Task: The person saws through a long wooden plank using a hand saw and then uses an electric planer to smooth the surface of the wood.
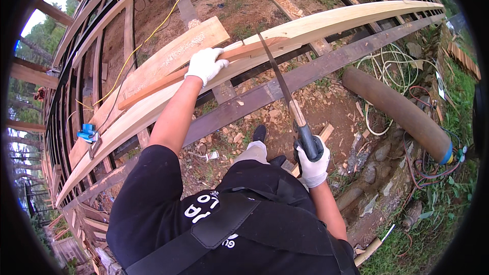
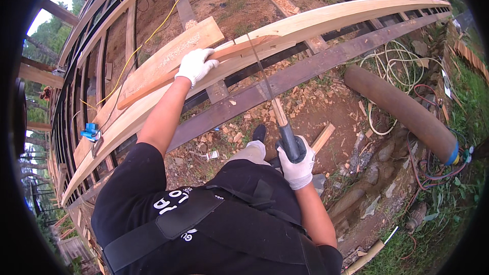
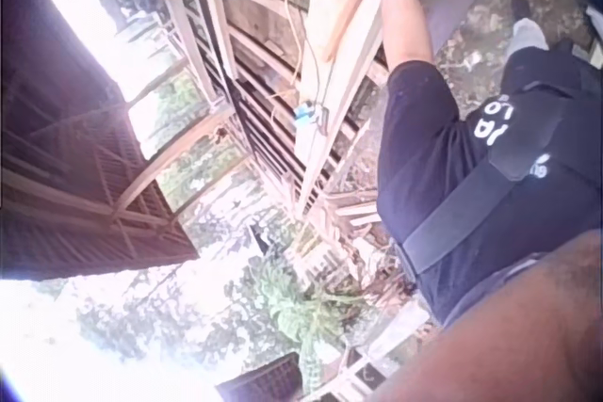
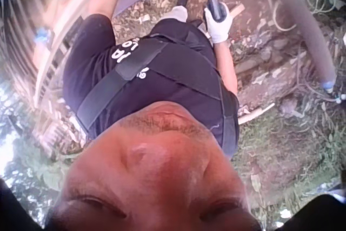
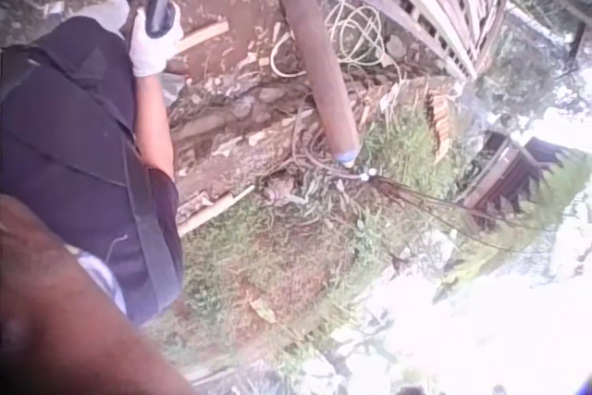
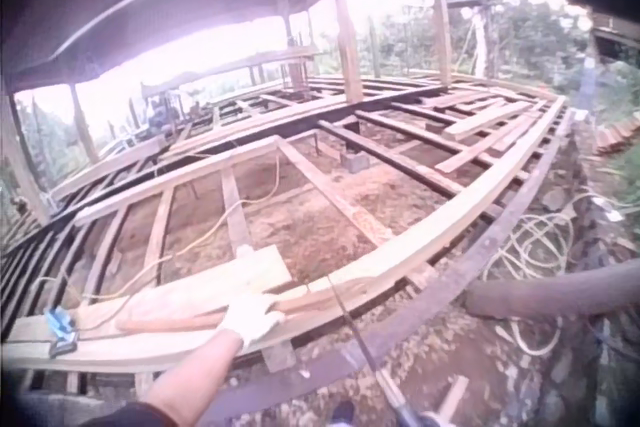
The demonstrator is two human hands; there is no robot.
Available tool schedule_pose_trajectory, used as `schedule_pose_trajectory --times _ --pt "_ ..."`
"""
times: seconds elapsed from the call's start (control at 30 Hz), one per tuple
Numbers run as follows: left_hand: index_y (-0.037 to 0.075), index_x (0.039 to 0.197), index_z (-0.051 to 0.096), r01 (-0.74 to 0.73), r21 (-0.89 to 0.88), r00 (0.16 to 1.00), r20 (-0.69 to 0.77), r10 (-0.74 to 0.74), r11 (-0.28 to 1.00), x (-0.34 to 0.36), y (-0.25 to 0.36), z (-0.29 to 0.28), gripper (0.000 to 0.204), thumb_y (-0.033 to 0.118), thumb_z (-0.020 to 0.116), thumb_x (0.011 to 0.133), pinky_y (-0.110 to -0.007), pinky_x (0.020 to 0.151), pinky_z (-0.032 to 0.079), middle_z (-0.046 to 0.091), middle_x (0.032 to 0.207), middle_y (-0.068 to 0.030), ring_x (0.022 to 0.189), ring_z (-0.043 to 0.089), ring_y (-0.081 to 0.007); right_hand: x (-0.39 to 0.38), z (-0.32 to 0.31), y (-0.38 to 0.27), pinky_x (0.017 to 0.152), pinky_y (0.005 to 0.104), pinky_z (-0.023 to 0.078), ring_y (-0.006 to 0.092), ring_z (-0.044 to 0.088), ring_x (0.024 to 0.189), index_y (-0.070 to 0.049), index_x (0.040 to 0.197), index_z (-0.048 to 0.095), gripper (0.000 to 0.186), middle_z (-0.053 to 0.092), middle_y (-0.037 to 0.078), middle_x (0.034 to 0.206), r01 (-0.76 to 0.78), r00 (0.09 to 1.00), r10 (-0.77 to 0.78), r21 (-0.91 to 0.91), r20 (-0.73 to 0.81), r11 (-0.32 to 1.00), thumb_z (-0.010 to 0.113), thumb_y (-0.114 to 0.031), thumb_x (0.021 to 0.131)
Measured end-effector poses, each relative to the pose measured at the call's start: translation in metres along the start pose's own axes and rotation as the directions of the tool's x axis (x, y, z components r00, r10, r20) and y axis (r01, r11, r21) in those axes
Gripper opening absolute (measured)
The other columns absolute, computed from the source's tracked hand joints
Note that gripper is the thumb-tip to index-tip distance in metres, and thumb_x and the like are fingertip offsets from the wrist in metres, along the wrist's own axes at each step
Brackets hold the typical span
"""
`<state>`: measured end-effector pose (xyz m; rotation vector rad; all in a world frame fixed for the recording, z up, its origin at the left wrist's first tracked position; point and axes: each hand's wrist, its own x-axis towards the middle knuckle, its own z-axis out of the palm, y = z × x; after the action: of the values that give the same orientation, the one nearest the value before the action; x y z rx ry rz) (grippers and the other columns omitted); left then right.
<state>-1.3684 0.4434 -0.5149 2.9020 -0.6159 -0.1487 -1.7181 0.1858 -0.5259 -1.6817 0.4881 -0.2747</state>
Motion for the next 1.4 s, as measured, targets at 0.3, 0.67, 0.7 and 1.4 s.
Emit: schedule_pose_trajectory --times 0.3,0.67,0.7,1.4 --pt "0.012 0.128 0.07 0.043 -0.045 0.992 -0.113 -0.048 0.998 -0.006 -0.017 0.012 0.053 0.05 0.066 0.09 -0.047 0.102 0.049 0.07 0.116 -0.0184 0.114 0.064 -0.0369 0.041 0.049 -0.009 0.073 0.0381 0.054 0.026 0.07 0.073 -0.001 0.104 0.068 0.029 0.073 0.014 0.084 0.072 0.985 -0.064 -0.044 0.162 0.996 0.082 -0.012 0.08" --pt "0.016 0.122 0.07 -0.055 -0.084 0.981 -0.189 0.038 0.995 -0.028 -0.025 0.026 0.044 0.045 0.068 0.09 -0.05 0.094 0.049 0.068 0.108 -0.0138 0.109 0.062 -0.0349 0.049 0.06 0.005 0.049 0.0253 0.048 0.0115 0.06 0.057 -0.001 0.112 0.06 0.023 0.064 0.005 0.08 -0.118 0.984 0.08 0.238 0.162 0.964 0.067 0.003 0.091" --pt "0.016 0.121 0.07 -0.047 -0.089 0.983 -0.18 0.031 0.995 -0.028 -0.024 0.027 0.043 0.046 0.068 0.09 -0.051 0.094 0.049 0.068 0.108 -0.0139 0.109 0.062 -0.0349 0.05 0.063 -0.001 0.049 0.0255 0.048 0.0117 0.059 0.057 -0.001 0.112 0.06 0.022 0.063 0.006 0.078 -0.024 0.992 0.007 0.136 0.123 0.99 0.067 0.002 0.091" --pt "0.01 0.121 0.07 0.266 0.008 0.964 0.021 -0.266 0.964 0.039 0.02 0.026 0.07 0.068 0.037 0.099 -0.048 0.104 0.046 0.072 0.119 -0.0168 0.115 0.068 -0.0326 0.035 0.046 -0.004 0.072 0.0361 0.056 0.0245 0.073 0.074 -0.001 0.097 0.069 0.023 0.073 0.013 0.081 -0.055 0.985 0.077 -0.137 0.156 0.989 0.08 -0.01 0.078"
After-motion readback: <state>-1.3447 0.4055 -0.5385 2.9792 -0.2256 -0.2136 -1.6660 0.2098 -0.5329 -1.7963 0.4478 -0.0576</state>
